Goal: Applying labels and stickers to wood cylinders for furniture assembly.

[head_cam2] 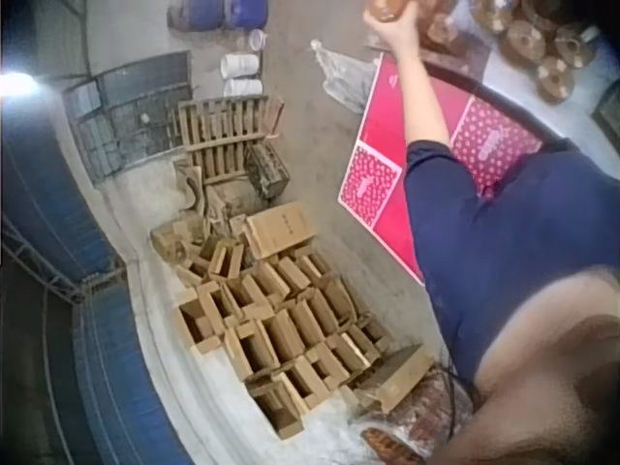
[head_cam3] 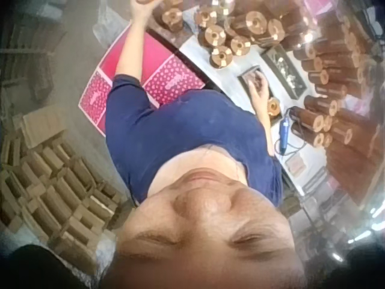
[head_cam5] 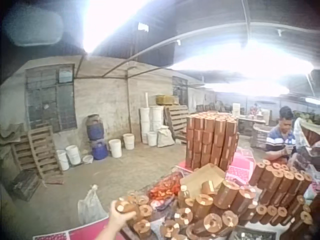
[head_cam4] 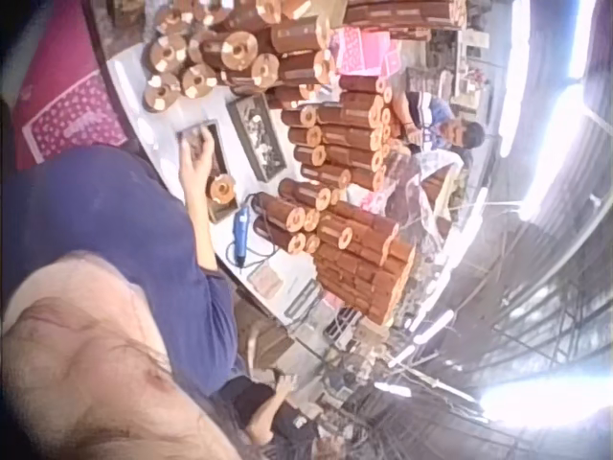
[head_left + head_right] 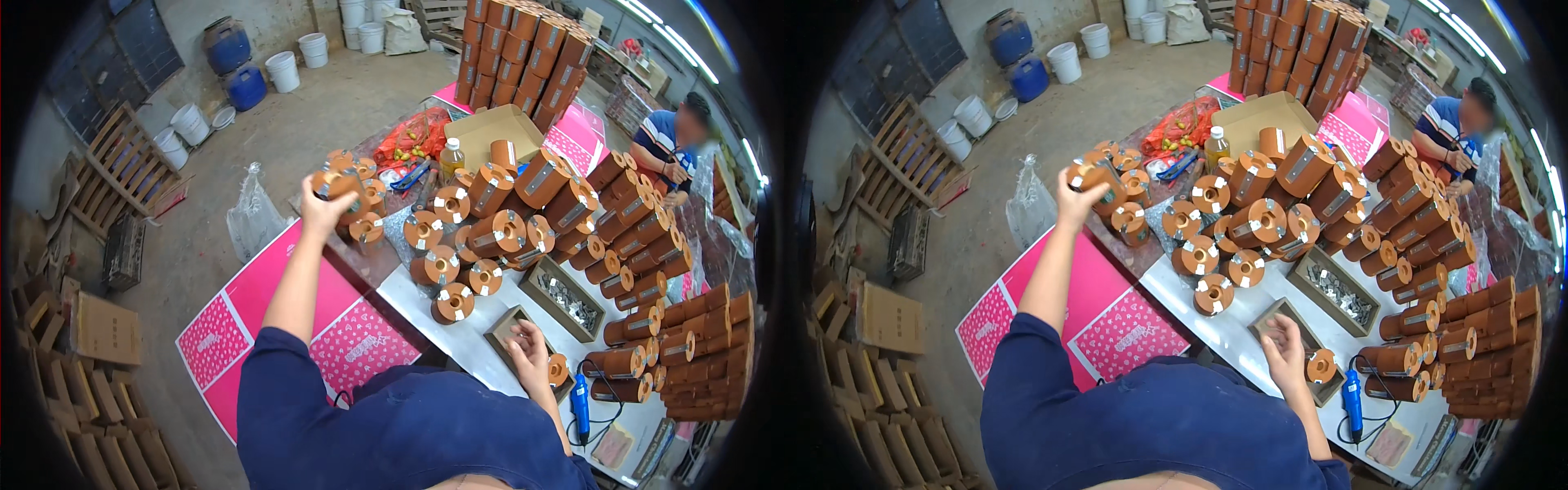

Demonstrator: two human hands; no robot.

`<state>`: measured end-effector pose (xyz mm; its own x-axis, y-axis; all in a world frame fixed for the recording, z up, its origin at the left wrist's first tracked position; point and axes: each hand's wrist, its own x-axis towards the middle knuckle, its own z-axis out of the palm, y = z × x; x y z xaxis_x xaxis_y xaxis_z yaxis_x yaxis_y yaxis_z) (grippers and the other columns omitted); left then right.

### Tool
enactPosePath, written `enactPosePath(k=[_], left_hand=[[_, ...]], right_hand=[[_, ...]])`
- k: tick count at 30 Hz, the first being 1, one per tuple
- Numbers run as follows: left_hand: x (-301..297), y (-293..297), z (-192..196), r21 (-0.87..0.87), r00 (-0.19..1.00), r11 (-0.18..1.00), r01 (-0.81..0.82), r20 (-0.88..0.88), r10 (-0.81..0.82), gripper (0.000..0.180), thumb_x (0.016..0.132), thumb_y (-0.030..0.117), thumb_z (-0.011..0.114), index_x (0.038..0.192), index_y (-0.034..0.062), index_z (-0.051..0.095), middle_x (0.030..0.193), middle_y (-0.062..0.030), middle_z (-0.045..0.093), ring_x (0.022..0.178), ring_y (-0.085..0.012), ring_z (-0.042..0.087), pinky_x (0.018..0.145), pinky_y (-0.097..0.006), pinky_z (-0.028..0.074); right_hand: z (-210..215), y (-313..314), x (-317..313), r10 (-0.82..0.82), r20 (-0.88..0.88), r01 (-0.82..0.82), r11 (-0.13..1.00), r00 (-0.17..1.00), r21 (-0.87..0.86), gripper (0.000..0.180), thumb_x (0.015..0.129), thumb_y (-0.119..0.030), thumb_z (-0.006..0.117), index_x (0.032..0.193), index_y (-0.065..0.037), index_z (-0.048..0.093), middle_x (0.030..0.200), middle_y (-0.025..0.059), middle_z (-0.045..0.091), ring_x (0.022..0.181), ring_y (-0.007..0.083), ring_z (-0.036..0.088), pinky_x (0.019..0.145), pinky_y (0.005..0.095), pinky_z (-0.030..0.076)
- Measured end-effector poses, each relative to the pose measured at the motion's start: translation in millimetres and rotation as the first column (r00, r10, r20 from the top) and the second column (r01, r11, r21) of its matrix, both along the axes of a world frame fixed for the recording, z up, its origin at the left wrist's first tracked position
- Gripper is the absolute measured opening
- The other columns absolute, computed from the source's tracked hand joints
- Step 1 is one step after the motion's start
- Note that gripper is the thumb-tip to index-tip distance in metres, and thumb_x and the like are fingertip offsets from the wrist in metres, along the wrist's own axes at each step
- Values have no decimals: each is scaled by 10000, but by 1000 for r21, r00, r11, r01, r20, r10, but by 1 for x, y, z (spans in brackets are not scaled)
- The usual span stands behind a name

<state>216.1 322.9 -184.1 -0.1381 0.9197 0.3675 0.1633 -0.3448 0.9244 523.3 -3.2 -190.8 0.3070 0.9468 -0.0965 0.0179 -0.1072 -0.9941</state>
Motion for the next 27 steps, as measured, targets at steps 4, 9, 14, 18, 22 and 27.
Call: enactPosePath(k=[4,9,14,18,22,27], left_hand=[[-2,65,-8,-35,996,996,-83,9,84,638,525,149,772,1015,-9,396,945,-112,541,847,-177,546,754,-301,451],[4,119,-28,-103,981,978,-183,-78,175,643,523,162,774,1016,-5,397,940,-106,542,843,-178,545,751,-301,446],[1,180,-55,-168,983,972,-163,-115,145,684,493,218,790,1016,-10,412,937,-123,551,847,-202,550,759,-313,441],[8,196,-63,-164,955,957,-239,-220,200,708,478,245,795,1025,-8,424,949,-135,555,863,-224,553,780,-320,434],[18,193,-68,-121,944,959,-257,-242,223,736,462,253,806,1039,-7,431,975,-143,554,891,-245,550,795,-332,432],[8,188,-83,-154,966,975,-158,-231,120,807,474,279,809,1095,-33,399,1020,-171,528,939,-277,526,838,-358,410]], right_hand=[[0,-6,1,-161,28,162,983,987,-85,397,799,-16,528,1162,-22,365,1068,90,460,862,114,508,757,235,421],[-3,-7,-3,-240,79,249,958,967,-142,366,801,-4,526,1139,-27,385,1043,75,463,827,90,510,734,211,414],[-2,-7,-2,-252,143,276,942,957,-189,352,800,-11,533,1126,-27,401,1033,64,468,801,72,501,707,200,410],[-3,-7,5,-287,164,316,928,944,-198,344,799,-14,537,1119,-15,410,1013,68,480,790,73,499,696,200,413],[-8,-6,6,-309,185,344,918,933,-196,345,803,-17,536,1124,-9,409,1019,80,482,780,75,504,691,202,418],[-5,-4,8,-284,166,315,925,944,-214,353,806,-24,532,1134,-8,400,1042,90,491,820,95,522,710,223,434]])
